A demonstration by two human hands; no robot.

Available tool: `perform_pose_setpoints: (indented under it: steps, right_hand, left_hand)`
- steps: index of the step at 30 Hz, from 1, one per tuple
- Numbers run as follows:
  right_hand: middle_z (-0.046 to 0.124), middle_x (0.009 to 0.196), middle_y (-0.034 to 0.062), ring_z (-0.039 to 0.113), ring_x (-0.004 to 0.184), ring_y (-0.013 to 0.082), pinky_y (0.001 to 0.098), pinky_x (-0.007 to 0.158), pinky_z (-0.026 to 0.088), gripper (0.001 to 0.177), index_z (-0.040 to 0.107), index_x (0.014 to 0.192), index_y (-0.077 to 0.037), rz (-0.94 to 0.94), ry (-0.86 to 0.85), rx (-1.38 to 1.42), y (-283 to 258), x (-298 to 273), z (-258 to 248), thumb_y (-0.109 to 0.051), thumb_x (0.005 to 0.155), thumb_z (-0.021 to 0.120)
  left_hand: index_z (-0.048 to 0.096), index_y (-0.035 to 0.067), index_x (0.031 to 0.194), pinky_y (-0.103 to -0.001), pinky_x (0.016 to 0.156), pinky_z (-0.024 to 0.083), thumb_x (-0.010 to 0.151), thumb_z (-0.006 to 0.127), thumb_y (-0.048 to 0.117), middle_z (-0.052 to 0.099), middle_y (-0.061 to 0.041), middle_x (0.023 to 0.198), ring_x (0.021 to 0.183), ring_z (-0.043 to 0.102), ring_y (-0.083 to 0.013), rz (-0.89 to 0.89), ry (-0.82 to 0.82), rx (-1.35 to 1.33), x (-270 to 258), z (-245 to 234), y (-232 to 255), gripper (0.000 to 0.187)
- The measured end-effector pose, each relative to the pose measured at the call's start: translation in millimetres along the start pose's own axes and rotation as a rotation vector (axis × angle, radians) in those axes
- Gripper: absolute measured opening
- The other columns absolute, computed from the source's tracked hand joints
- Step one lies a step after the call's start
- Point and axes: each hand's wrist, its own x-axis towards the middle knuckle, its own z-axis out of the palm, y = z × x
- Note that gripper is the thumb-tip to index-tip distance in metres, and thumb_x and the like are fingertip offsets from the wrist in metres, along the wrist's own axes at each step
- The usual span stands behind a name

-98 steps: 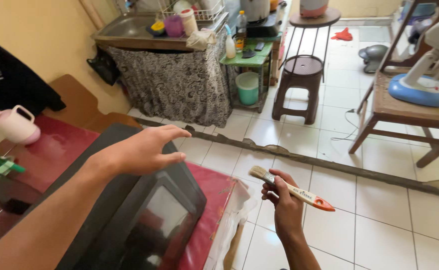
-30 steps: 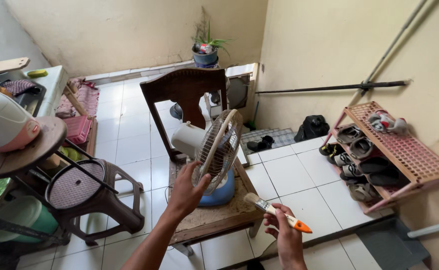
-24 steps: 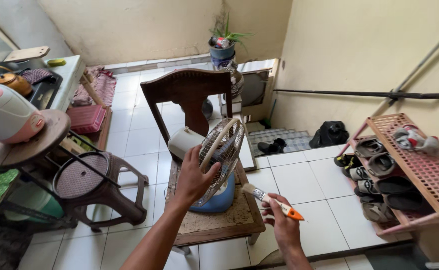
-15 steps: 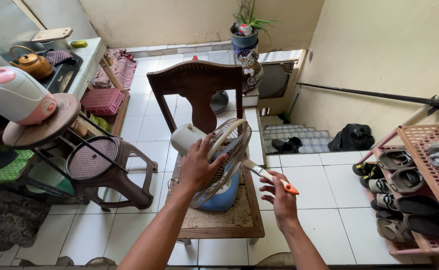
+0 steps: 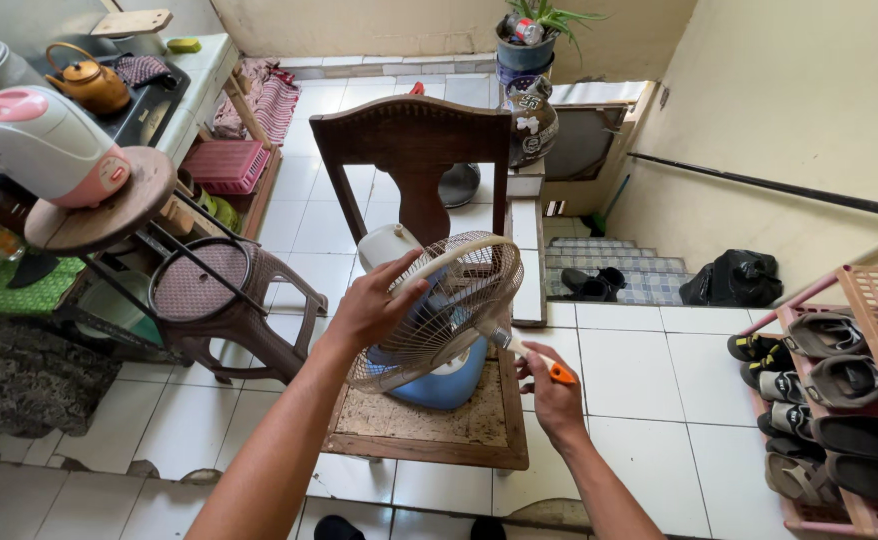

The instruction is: The person uses a paintbrush to dust a black computer tower and a blue table fan. They clean the top, sides, and front of the computer tower, then move to the fan to dust the grill and base.

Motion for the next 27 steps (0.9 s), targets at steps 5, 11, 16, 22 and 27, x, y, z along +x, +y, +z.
perform_pose_setpoints:
  steps: [5, 11, 16, 22, 27]
  right_hand:
    - [0.073, 0.097, 0.0078, 0.068, 0.087, 0.0126, 0.0287, 0.071, 0.060, 0.040, 0.067, 0.129, -0.008, -0.058, 0.082, 0.044, -1, 16, -12, -0.035, 0.104, 0.050]
    - [0.075, 0.092, 0.0068, 0.071, 0.085, 0.0134, 0.0294, 0.070, 0.060, 0.041, 0.071, 0.123, -0.009, -0.051, -0.025, -0.100, -3, 7, -4, -0.038, 0.102, 0.051]
    - [0.071, 0.093, 0.0048, 0.068, 0.085, 0.0135, 0.0297, 0.068, 0.060, 0.041, 0.067, 0.125, -0.008, -0.173, 0.119, 0.019, -8, 15, -5, -0.039, 0.103, 0.051]
    - [0.074, 0.088, 0.0097, 0.072, 0.079, 0.0161, 0.0305, 0.063, 0.062, 0.040, 0.072, 0.116, -0.003, -0.103, 0.045, -0.043, -3, 18, -6, -0.034, 0.102, 0.050]
    - [0.071, 0.086, 0.0102, 0.071, 0.077, 0.0148, 0.0294, 0.062, 0.061, 0.035, 0.069, 0.117, -0.004, -0.088, 0.103, 0.022, -17, 23, 2, -0.028, 0.103, 0.048]
  left_hand:
    - [0.048, 0.031, 0.153, -0.049, 0.095, 0.057, 0.093, 0.048, 0.065, 0.066, -0.018, 0.133, 0.109, 0.072, -0.0341, -0.064, -0.086, -0.025, 11, -5, -9, 0.069]
    - [0.051, 0.029, 0.151, -0.050, 0.099, 0.056, 0.094, 0.050, 0.067, 0.070, -0.019, 0.129, 0.111, 0.072, -0.0356, 0.003, -0.051, -0.058, 13, -9, -12, 0.069]
    - [0.052, 0.030, 0.150, -0.050, 0.097, 0.056, 0.092, 0.049, 0.068, 0.071, -0.018, 0.128, 0.110, 0.072, -0.0352, -0.017, -0.041, -0.067, 12, -7, -11, 0.069]
    - [0.050, 0.030, 0.152, -0.051, 0.097, 0.056, 0.093, 0.046, 0.068, 0.069, -0.018, 0.128, 0.106, 0.072, -0.0338, -0.021, -0.073, -0.023, 15, -4, -16, 0.070]
    - [0.052, 0.029, 0.150, -0.048, 0.095, 0.058, 0.095, 0.047, 0.069, 0.073, -0.016, 0.122, 0.104, 0.074, -0.0299, -0.014, -0.033, -0.031, 13, 2, -18, 0.068]
